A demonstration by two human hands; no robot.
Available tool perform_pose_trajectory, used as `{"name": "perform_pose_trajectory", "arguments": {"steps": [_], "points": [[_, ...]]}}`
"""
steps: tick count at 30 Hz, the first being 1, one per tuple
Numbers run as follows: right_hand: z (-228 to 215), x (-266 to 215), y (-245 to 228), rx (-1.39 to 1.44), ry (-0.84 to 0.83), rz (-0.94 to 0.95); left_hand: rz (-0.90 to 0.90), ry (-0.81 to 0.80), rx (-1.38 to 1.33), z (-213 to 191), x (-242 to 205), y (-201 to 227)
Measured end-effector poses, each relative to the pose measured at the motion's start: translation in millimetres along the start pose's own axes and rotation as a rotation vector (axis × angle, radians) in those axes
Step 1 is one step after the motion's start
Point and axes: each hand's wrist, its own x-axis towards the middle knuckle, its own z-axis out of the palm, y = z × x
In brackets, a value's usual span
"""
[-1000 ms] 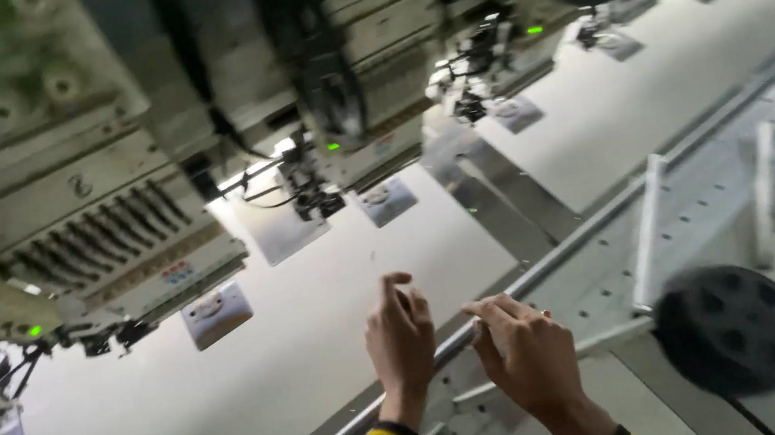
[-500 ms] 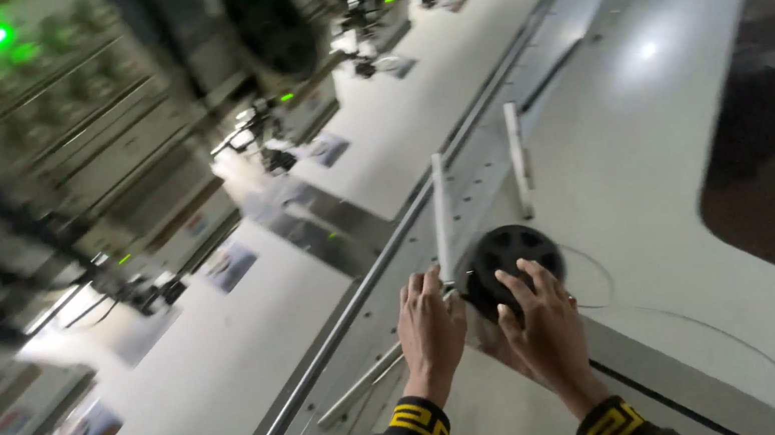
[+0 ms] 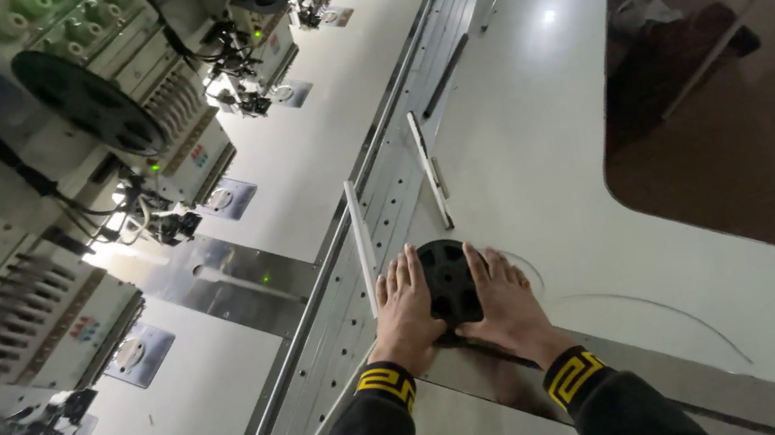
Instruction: Threading and setting up an industrial multi-head embroidery machine by mounting reels and feeding thread.
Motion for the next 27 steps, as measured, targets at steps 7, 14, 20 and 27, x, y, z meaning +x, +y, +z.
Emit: {"name": "perform_pose_trajectory", "arguments": {"steps": [7,14,20,27], "points": [[-3,-4,-1,-0.008,0.003,0.01,0.076,0.122,-0.048,12,-6,-10],[-23,-37,-36,0.049,0.235,-0.232,0.115,0.412,-0.519,-11,-58,-21],[-29,-63,-111,0.228,0.226,-0.536,-0.076,0.808,-0.77,-17,-123,-72],[-32,-81,-190,0.291,0.227,-0.789,-0.163,1.183,-0.924,-64,-208,-97]]}}
